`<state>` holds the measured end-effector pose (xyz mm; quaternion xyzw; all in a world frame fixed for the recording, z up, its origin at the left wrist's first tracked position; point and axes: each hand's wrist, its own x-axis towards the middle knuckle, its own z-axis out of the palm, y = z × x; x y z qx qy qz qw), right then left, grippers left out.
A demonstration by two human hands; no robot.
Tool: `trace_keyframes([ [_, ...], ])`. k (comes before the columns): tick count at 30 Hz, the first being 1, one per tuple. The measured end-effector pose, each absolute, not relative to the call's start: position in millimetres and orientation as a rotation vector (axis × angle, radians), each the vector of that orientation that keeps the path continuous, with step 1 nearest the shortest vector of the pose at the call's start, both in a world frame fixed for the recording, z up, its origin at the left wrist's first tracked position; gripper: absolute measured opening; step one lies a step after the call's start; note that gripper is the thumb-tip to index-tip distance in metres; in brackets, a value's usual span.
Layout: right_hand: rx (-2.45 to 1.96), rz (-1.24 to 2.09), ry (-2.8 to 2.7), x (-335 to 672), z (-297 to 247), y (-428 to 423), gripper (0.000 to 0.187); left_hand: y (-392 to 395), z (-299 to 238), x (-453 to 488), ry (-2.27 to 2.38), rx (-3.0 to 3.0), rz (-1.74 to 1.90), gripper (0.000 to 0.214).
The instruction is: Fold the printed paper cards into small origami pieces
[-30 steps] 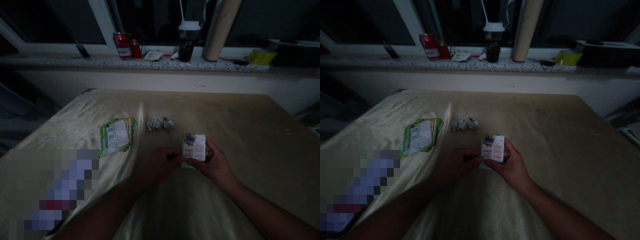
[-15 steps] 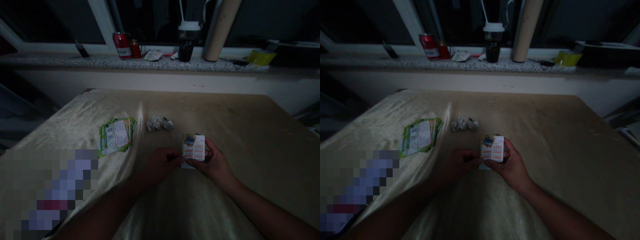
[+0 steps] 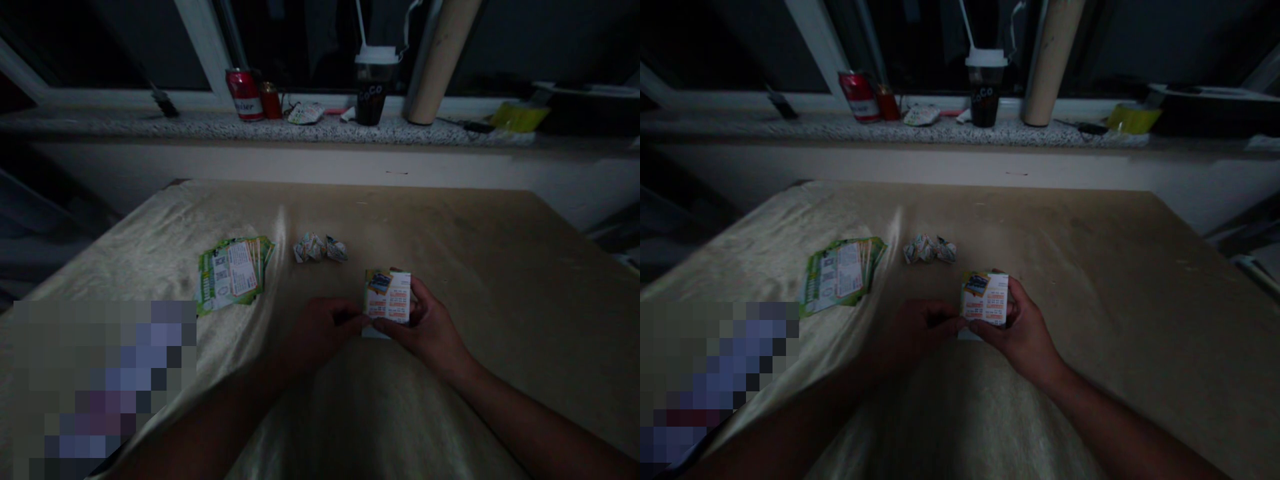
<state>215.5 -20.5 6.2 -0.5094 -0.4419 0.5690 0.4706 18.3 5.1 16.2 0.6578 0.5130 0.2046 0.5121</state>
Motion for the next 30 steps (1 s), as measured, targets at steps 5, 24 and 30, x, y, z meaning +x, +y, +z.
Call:
trace_keyframes([
  [5, -1.228, 1.316, -1.123, 219, 0, -20, 0.073, 6, 19, 18, 1.294, 1.687, 0.488, 0.025],
  [24, -1.432, 0.339, -1.975, 230, -20, -8, 0.038, 8, 13, 23, 1.471, 2.271, 0.238, 0.021],
  [30, -1.453, 0.344, -2.061, 239, -19, -4, 0.038, 8, 18, 25, 1.485, 2.263, 0.203, 0.019],
])
